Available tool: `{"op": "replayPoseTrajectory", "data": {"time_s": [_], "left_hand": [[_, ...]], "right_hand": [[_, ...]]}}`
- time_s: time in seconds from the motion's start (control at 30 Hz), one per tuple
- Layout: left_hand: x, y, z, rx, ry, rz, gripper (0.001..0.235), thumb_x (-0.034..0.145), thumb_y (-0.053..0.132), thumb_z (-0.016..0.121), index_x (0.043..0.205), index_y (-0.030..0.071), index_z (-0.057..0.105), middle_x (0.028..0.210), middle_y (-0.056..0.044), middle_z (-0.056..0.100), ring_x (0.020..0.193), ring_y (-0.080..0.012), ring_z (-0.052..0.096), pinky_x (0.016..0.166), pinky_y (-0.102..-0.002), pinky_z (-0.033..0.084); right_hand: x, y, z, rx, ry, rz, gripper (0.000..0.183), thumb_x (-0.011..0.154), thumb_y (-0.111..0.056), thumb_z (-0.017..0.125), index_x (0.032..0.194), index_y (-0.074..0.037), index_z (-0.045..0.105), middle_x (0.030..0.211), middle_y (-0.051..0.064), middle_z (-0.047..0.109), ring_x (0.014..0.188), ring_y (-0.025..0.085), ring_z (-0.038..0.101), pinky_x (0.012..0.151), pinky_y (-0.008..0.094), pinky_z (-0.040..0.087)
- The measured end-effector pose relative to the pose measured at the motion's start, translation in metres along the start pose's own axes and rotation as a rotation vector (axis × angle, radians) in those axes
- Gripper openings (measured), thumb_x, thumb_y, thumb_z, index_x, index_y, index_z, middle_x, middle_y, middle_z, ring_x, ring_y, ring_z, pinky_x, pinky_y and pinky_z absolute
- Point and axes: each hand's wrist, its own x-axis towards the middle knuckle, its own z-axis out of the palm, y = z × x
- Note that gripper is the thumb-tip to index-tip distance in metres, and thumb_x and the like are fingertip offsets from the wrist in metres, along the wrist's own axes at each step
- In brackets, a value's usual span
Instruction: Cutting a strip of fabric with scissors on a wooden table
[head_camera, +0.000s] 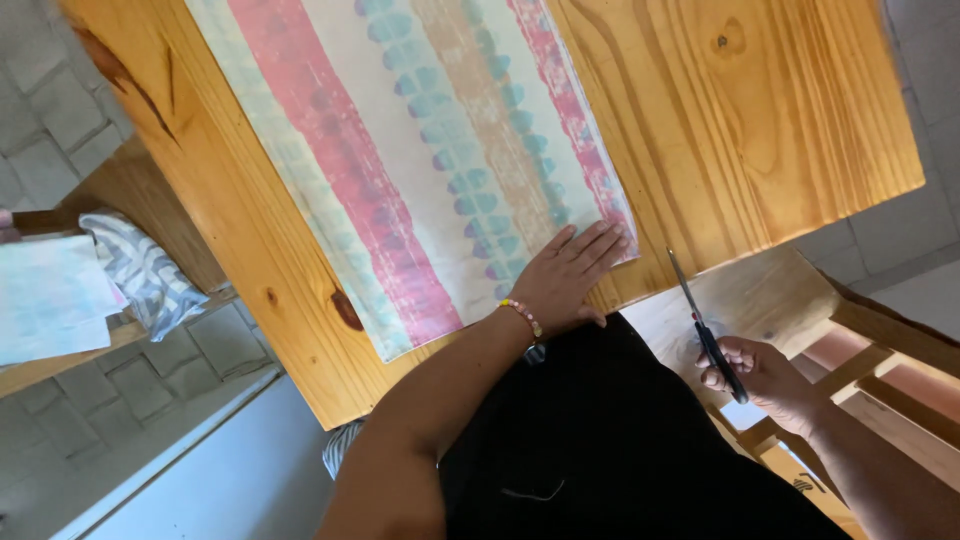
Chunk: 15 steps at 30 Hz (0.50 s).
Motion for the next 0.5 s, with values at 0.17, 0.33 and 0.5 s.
{"op": "replayPoseTrajectory", "data": {"time_s": [0.17,0.33,0.5], "left_hand": [[-0.001,0.006,-0.005,0.033,0.015,-0.019,0.123,0.075,0.099,0.046,0.166,0.020,0.020,0.172,-0.001,0.021,0.160,-0.0198,0.017,0.129,-0.046,0.012],[-0.012,0.004,-0.001,0.034,-0.005,-0.010,0.128,0.075,0.099,0.052,0.165,0.014,0.019,0.172,-0.003,0.022,0.159,-0.0214,0.017,0.129,-0.048,0.012],[-0.012,0.003,-0.001,-0.006,0.007,-0.005,0.127,0.076,0.100,0.050,0.165,0.014,0.019,0.173,-0.003,0.019,0.160,-0.0206,0.016,0.129,-0.047,0.015]], "right_hand": [[-0.006,0.000,0.007,-0.044,-0.054,0.036,0.013,0.088,-0.002,0.066,0.095,0.001,0.076,0.081,0.009,0.067,0.074,0.019,0.060,0.070,0.033,0.047],[-0.006,0.016,0.020,0.016,-0.109,0.043,0.014,0.088,-0.013,0.074,0.094,-0.001,0.073,0.075,0.007,0.058,0.065,0.017,0.049,0.057,0.031,0.035],[-0.003,0.022,0.032,0.039,-0.094,0.064,0.012,0.088,-0.006,0.069,0.097,0.002,0.072,0.078,0.006,0.058,0.071,0.016,0.051,0.064,0.031,0.040]]}}
